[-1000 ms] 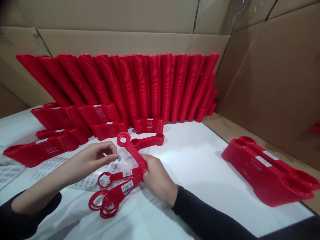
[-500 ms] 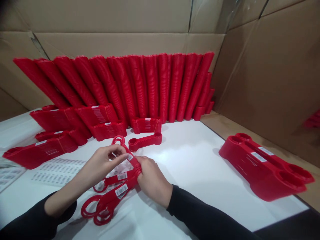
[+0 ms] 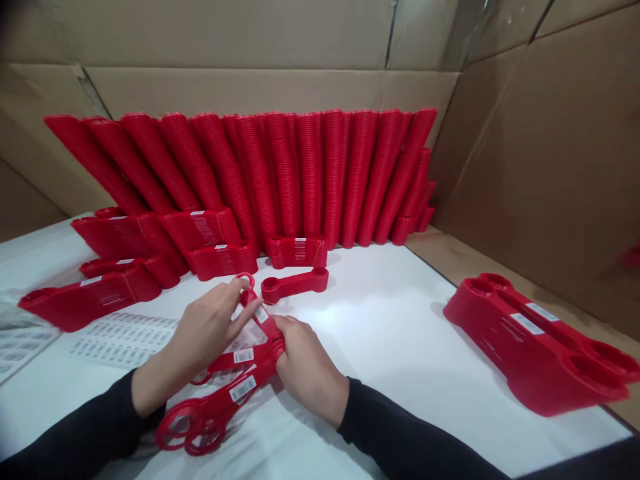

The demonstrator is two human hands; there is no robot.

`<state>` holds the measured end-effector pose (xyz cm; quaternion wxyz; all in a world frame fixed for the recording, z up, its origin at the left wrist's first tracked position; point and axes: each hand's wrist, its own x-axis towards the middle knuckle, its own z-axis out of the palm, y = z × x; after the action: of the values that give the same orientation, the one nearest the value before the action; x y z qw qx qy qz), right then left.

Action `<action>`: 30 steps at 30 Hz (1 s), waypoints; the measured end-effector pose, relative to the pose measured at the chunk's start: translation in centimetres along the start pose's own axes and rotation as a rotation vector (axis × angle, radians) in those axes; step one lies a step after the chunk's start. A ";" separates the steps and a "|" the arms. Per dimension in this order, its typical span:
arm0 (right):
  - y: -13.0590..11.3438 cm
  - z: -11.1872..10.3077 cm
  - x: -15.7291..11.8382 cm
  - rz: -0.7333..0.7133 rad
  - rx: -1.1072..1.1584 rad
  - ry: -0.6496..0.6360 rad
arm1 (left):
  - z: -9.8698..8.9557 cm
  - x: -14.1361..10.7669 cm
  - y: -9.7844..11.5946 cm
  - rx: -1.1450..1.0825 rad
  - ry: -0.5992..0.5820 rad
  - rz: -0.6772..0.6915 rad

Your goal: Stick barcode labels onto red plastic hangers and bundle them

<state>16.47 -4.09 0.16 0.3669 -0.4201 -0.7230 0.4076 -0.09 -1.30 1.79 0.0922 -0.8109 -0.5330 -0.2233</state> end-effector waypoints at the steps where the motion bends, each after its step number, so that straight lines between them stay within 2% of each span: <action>1: 0.0 0.0 0.0 0.001 0.008 -0.002 | -0.1 0.1 -0.4 -0.012 0.020 -0.029; 3: 0.0 0.0 0.0 -0.005 0.026 -0.009 | -0.4 0.4 -1.1 -0.109 0.035 -0.092; 8: 0.2 -0.3 0.1 0.016 0.063 -0.007 | -1.4 0.8 -1.6 -0.508 0.043 -0.226; 11: 0.4 -0.5 0.3 0.028 0.100 0.005 | -1.4 0.8 -1.7 -0.631 0.044 -0.257; 13: 0.6 -0.7 0.5 0.040 0.110 0.024 | -1.4 0.5 -1.8 -0.670 0.024 -0.230; 15: 0.8 -1.0 0.7 0.046 0.115 0.053 | -1.6 0.2 -1.7 -0.660 -0.048 -0.161; 18: 0.9 -1.3 0.9 0.033 0.105 0.097 | -2.2 -0.3 -1.4 -0.590 -0.235 -0.054; 23: 0.8 -1.1 0.9 0.020 0.088 0.053 | -2.0 -0.2 -2.2 -0.570 -0.485 -0.012; 25: 0.7 -0.9 0.8 0.027 0.093 0.032 | -1.3 -0.1 -3.2 -0.473 -0.484 -0.044; 27: 0.8 -0.7 0.7 0.031 0.090 0.013 | -0.4 -0.1 -4.2 -0.351 -0.422 -0.095; 30: 1.0 -0.6 0.6 0.043 0.070 -0.010 | 0.3 -0.3 -5.0 -0.299 -0.408 -0.060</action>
<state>17.03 -3.04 -0.36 0.3690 -0.4205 -0.7009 0.4424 -4.67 0.61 0.91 -0.1449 -0.8277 -0.5254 -0.1342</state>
